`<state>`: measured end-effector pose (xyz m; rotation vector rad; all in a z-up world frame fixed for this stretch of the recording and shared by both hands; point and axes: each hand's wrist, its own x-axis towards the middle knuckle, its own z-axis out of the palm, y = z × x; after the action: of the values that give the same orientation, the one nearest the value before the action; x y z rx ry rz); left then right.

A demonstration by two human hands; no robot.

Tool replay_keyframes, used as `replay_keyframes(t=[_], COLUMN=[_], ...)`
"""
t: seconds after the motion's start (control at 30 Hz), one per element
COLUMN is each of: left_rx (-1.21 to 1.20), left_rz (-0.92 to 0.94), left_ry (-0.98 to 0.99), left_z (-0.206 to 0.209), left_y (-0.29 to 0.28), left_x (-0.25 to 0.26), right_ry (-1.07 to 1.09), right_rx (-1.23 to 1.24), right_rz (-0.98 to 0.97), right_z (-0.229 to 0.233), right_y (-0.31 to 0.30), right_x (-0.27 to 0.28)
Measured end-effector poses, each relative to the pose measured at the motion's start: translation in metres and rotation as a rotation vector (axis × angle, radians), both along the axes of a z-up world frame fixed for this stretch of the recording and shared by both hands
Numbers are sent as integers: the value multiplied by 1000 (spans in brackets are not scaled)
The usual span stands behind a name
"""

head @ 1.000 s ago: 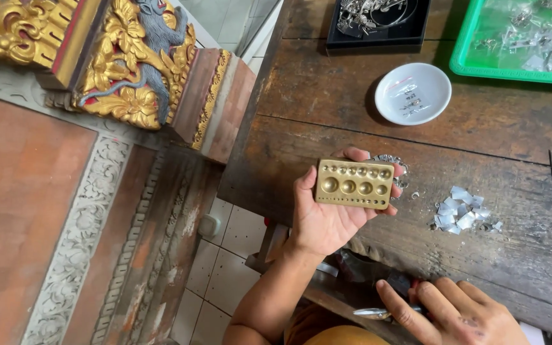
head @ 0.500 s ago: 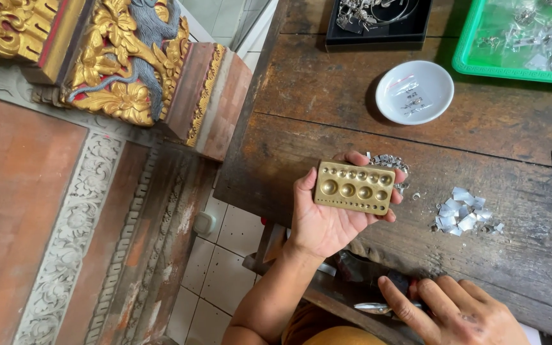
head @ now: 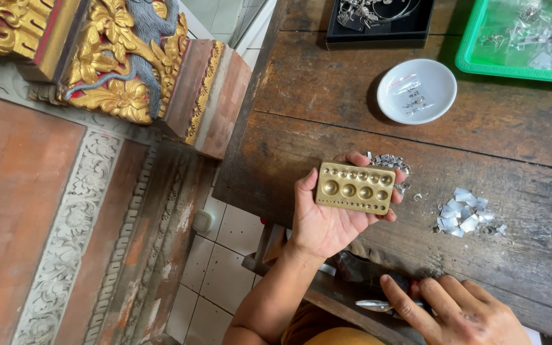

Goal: The person uses pliers to shape and assemble small silver components on a wooden workbench in a jewelry workshop.

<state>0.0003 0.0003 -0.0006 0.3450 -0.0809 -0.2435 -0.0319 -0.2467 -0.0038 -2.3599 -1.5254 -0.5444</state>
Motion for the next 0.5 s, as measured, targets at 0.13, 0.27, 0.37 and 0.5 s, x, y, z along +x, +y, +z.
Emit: replay_keyframes(t=[0.13,0.27,0.37,0.5], left_rx=[3,22,302,1443], left_rz=[-1,11,83,459], left_ry=[4,-5,-126,-349], left_z=[-1,-1,5,36], left_y=[1,13,37,70], left_x=[0,2,10,33], right_ry=[-14,5,82,-3], right_rx=[-4,-22,-88,-14], right_rz=[-10,-20,-55,-75], right_z=[0,0,-3,-5], right_y=[1,1,-2,3], right_x=[0,-3,-6,-10])
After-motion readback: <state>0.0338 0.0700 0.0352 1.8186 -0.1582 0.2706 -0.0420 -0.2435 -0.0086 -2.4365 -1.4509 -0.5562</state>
